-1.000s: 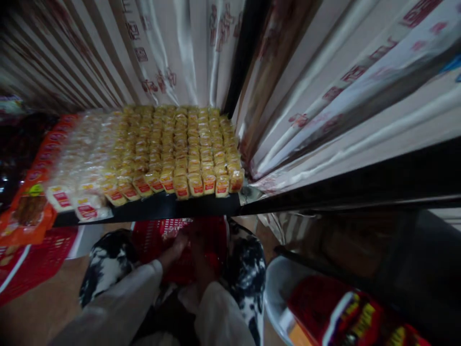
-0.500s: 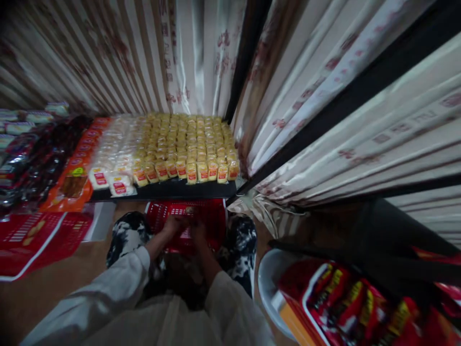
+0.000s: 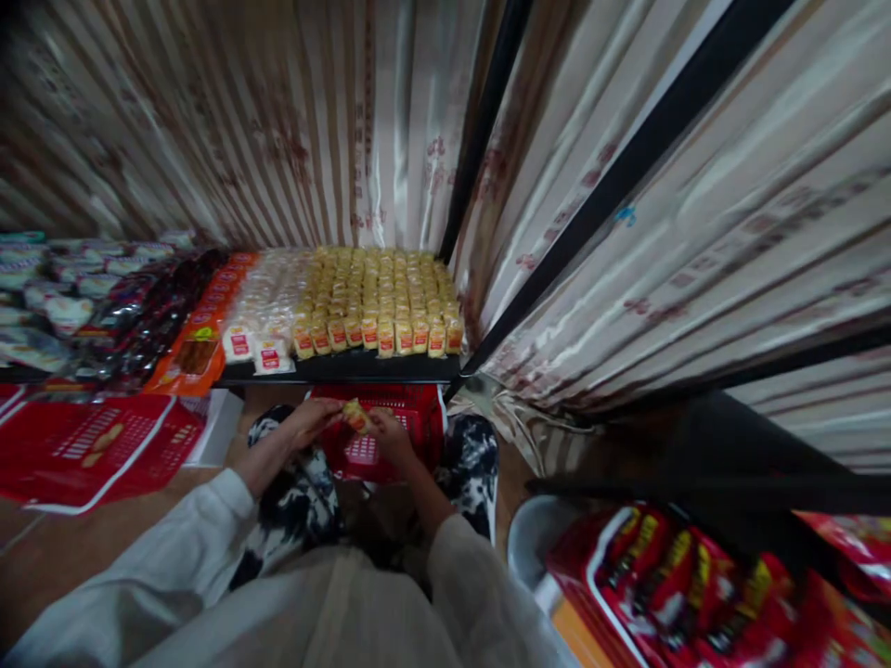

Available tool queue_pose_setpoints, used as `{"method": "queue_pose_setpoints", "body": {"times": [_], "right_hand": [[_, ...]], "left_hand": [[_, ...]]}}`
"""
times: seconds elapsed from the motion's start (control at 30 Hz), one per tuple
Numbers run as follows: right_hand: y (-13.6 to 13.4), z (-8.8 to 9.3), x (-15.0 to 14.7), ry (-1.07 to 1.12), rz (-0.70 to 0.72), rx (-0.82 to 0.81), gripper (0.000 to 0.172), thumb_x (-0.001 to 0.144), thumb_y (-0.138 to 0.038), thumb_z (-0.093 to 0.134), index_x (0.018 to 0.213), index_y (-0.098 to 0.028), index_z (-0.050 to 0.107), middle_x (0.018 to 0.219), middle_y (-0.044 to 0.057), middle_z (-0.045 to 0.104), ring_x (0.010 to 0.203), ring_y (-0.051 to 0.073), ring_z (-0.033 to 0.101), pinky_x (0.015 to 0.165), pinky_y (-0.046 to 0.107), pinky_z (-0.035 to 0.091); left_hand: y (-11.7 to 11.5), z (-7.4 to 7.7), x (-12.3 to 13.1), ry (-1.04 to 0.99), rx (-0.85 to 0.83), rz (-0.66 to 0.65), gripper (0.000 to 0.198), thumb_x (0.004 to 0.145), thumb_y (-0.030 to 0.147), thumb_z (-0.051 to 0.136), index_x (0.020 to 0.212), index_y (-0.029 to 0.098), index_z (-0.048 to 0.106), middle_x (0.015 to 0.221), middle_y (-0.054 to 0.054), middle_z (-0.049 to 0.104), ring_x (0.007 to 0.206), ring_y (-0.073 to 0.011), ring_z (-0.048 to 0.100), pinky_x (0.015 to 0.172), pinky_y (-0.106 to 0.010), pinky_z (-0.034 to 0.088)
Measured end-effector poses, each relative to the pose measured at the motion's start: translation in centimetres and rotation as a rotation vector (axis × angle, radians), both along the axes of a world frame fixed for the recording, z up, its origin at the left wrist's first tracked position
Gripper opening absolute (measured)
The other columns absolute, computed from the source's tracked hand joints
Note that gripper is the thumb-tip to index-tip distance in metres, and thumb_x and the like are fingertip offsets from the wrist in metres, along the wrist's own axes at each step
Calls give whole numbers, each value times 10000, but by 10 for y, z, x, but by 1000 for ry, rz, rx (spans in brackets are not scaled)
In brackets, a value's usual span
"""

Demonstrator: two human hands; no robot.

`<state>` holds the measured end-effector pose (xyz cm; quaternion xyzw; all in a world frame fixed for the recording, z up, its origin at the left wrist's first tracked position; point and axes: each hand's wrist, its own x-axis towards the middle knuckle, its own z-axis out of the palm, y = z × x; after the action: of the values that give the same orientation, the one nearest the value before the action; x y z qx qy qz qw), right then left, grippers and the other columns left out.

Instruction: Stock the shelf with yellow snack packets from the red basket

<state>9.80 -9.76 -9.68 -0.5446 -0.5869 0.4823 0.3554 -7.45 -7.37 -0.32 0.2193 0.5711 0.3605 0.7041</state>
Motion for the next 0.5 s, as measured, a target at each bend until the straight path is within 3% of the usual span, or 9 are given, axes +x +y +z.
{"method": "queue_pose_setpoints", "body": {"times": [0.07, 0.2, 0.37, 0.5], "right_hand": [[3, 9, -1, 124, -7, -51, 241, 768, -352, 543, 914, -198, 657, 873, 46, 715, 769, 178, 669, 709, 306, 533], [7, 24, -5, 320, -59, -137, 328, 667, -462, 645, 861, -197, 641, 828, 40, 708, 747, 187, 662, 701, 321, 530], [10, 30, -16, 403, -123, -178, 432, 603, -544, 695, 854, -199, 629, 829, 50, 703, 754, 207, 662, 679, 344, 538], [17, 35, -26, 411, -165, -135, 438, 638, -557, 662, 889, -200, 621, 852, 60, 698, 768, 214, 662, 691, 356, 537]], "left_hand": [[0, 7, -1, -24, 31, -44, 65, 674, 44, 691, 666, 99, 657, 651, -44, 681, 592, -92, 621, 591, -169, 516], [0, 15, -1, 81, 146, -92, 166, 620, 82, 739, 754, 109, 644, 597, 6, 646, 494, -64, 564, 493, -156, 453], [1, 20, 6, 266, 325, -70, 243, 600, 147, 743, 812, 139, 624, 614, 39, 622, 517, -74, 552, 510, -181, 463], [9, 19, 9, 417, 441, -48, 244, 638, 108, 681, 869, 150, 614, 684, 30, 630, 583, -91, 569, 561, -198, 482]]}}
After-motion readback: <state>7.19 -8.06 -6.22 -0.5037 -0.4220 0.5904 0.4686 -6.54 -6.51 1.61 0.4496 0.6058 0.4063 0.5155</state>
